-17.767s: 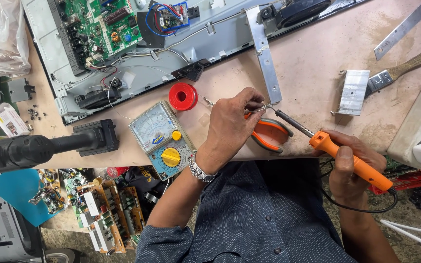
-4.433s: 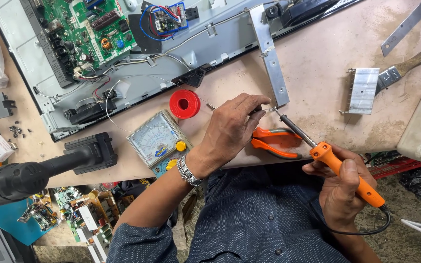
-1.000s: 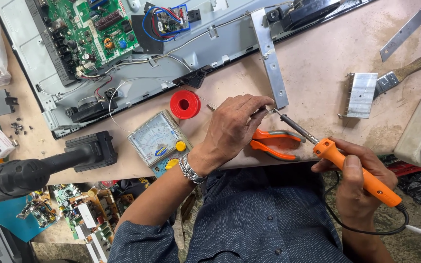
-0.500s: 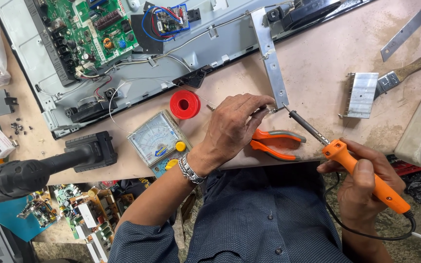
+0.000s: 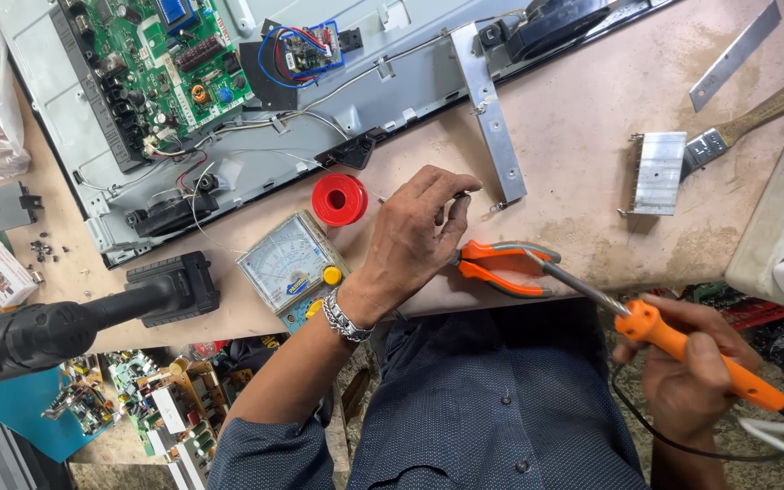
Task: Repairing a television by soldering wires, cutting components, and reassembling internal parts on a workbench.
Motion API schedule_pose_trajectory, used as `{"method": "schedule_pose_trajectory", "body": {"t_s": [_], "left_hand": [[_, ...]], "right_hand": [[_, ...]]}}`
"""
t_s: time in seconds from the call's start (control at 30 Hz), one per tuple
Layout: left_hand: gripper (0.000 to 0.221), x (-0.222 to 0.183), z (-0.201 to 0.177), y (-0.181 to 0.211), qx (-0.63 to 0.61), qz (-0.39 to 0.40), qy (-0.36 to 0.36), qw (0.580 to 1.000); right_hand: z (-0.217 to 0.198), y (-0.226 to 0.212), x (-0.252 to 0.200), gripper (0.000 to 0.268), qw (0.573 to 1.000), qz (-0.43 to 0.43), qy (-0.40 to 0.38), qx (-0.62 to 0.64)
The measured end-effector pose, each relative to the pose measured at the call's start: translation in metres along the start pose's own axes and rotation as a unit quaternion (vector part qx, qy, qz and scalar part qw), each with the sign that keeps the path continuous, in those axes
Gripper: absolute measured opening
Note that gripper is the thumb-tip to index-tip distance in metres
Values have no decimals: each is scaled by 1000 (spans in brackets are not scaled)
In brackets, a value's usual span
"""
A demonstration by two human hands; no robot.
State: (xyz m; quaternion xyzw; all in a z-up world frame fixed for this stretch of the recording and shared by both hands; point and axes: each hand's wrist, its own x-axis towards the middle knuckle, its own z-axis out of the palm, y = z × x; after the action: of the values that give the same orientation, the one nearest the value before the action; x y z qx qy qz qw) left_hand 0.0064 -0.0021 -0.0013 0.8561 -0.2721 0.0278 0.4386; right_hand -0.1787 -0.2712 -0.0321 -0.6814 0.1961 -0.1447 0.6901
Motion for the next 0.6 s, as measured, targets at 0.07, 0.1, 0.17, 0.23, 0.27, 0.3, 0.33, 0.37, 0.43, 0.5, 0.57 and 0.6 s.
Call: {"method": "schedule_pose_trajectory", "body": {"t_s": [0.07,0.1,0.17,0.23,0.27,0.3,0.33,0.37,0.43,0.5,0.57,0.6], "left_hand": [[22,0,-1,1,16,-1,-3,1000],[22,1,-2,2,17,1,-3,1000],[18,1,-3,5,13,0,-3,1000],[18,-1,-1,2,27,1,3,1000],[18,-2,0,1,37,-1,6,999],[18,-5,-3,0,37,1,7,999],[19,-4,-3,-1,31,4,0,1000],[20,-2,-2,-1,24,8,-7,1000],[18,0,-3,4,19,14,-10,1000],[16,6,-4,8,15,26,-21,999],[15,7,-5,12,55,7,-13,998],[15,9,-4,15,50,20,-14,998]], "right_hand": [[-18,6,-9,47,998,21,-5,59],[-30,10,-14,47,998,19,-4,61],[-56,16,-25,41,998,43,-30,18],[-99,37,-38,44,998,49,-45,20],[-121,46,-46,47,996,59,-58,19],[-182,108,-7,47,997,56,-58,19],[-269,157,-7,48,927,372,0,52],[-355,197,-50,49,754,647,46,102],[-379,182,-79,41,847,525,78,30],[-353,174,-118,57,909,396,120,-50],[-286,169,-141,28,866,109,364,-324],[-277,157,-133,28,863,104,377,-320]]}}
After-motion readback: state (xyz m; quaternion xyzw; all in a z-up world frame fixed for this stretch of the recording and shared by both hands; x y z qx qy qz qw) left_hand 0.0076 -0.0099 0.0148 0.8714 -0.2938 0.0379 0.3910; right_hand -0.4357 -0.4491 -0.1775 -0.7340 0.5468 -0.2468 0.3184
